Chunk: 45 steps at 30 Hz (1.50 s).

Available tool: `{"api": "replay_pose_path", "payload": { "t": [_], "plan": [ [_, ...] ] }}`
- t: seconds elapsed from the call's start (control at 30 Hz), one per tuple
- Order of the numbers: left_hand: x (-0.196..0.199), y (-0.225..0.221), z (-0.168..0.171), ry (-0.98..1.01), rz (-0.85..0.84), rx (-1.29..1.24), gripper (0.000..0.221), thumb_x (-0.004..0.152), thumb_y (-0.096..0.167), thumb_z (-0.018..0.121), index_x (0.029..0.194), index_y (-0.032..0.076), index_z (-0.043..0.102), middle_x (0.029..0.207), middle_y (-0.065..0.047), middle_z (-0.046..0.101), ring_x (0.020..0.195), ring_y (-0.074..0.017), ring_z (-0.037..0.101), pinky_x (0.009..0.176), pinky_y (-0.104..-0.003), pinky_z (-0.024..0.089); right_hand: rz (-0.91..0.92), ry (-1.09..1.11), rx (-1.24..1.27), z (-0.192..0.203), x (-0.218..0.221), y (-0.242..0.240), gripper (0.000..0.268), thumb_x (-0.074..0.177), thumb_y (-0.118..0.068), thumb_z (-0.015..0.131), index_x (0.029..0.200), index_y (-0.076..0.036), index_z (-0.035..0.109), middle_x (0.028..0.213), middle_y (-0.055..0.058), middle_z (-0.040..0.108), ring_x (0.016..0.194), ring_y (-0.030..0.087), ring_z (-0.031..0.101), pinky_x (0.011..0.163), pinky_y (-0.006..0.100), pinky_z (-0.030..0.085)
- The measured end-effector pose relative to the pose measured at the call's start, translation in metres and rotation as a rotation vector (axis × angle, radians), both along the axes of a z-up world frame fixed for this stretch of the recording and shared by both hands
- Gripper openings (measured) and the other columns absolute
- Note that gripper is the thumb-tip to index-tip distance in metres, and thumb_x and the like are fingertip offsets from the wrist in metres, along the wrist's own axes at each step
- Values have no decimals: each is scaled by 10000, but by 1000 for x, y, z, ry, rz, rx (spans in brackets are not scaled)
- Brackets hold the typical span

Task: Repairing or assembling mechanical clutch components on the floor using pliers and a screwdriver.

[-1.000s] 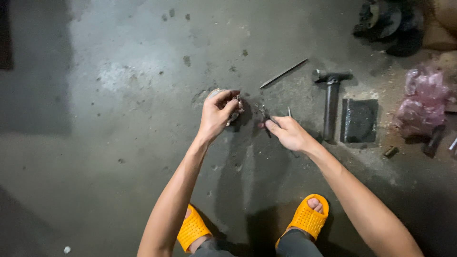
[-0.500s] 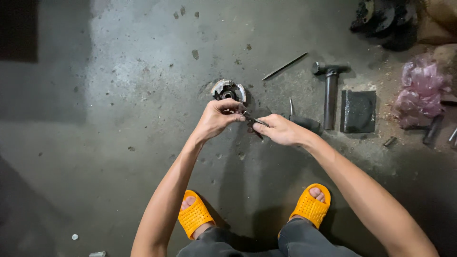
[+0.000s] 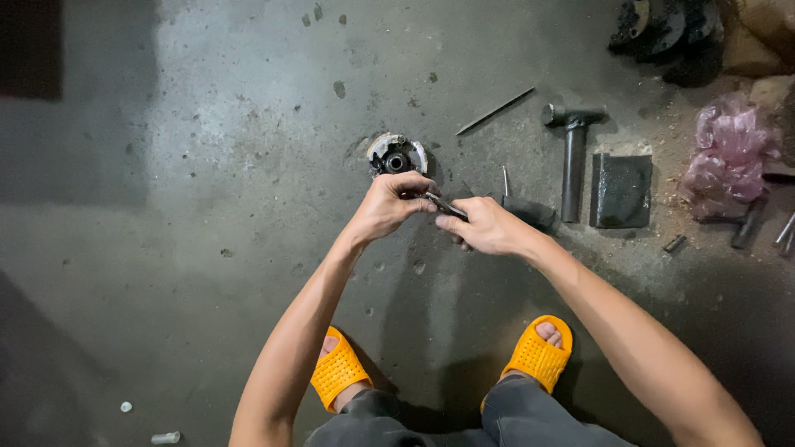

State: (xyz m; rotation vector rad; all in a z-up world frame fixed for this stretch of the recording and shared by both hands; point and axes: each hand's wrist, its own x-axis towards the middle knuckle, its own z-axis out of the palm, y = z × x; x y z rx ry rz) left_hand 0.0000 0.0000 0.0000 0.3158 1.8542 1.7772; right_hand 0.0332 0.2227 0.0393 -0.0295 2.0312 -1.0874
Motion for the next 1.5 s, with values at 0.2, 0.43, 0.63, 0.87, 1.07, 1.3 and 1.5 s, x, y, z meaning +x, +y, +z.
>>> {"api": "replay_pose_path", "payload": {
  "t": [0.2, 0.43, 0.63, 0.87, 1.07, 1.3, 1.5],
  "plan": [
    [0, 1, 5, -93, 4, 57, 275, 820, 17, 808, 1087, 13, 740, 964, -9, 750, 907, -80, 681, 836, -276, 575, 3, 193, 42, -10, 8, -1, 408, 933, -347, 707, 820, 41, 648, 601, 124, 577, 575, 159, 519, 577, 379, 487],
    [-3, -1, -13, -66, 19, 23, 134, 884, 17, 741, 1015, -7, 746, 878, -15, 752, 850, -76, 696, 786, -271, 572, -147, 259, 21, -32, 17, -2, 307, 919, -290, 701, 871, 13, 705, 580, 151, 553, 554, 154, 503, 545, 396, 479],
    [2, 2, -39, 43, 35, -35, 153, 879, 64, 772, 869, -31, 653, 744, -22, 614, 745, -69, 584, 666, -290, 519, -73, 456, -31, -63, 27, 0, 380, 927, -363, 730, 811, -2, 702, 795, 238, 694, 725, 332, 676, 636, 455, 528],
    [-2, 0, -44, -176, 53, -139, 211, 812, 25, 780, 1013, -39, 764, 863, -53, 796, 812, -105, 697, 744, -274, 553, -90, 160, -66, -64, 20, 2, 430, 978, -411, 673, 893, 11, 661, 698, 189, 612, 660, 242, 594, 656, 415, 499],
    [-4, -2, -59, -261, 74, -69, 191, 832, 1, 769, 1016, -51, 773, 865, -60, 778, 809, -111, 687, 728, -274, 550, -113, 135, -67, -57, 16, 3, 409, 958, -397, 680, 884, 5, 662, 674, 152, 607, 638, 215, 599, 643, 406, 497],
    [-5, -3, -55, -269, 72, -55, 258, 838, 29, 773, 1084, -46, 760, 961, -89, 810, 890, -134, 728, 823, -287, 579, -126, 93, -25, -54, 14, 8, 430, 976, -399, 665, 895, 24, 654, 696, 179, 625, 672, 261, 623, 652, 428, 501],
    [-44, -22, 3, -263, -54, -282, 343, 831, 98, 777, 1150, -22, 750, 1062, -81, 822, 965, -139, 752, 869, -297, 598, -27, 328, 145, -36, -22, 46, 399, 960, -374, 666, 944, 25, 670, 868, 276, 681, 888, 464, 671, 755, 515, 532]
  ]
}}
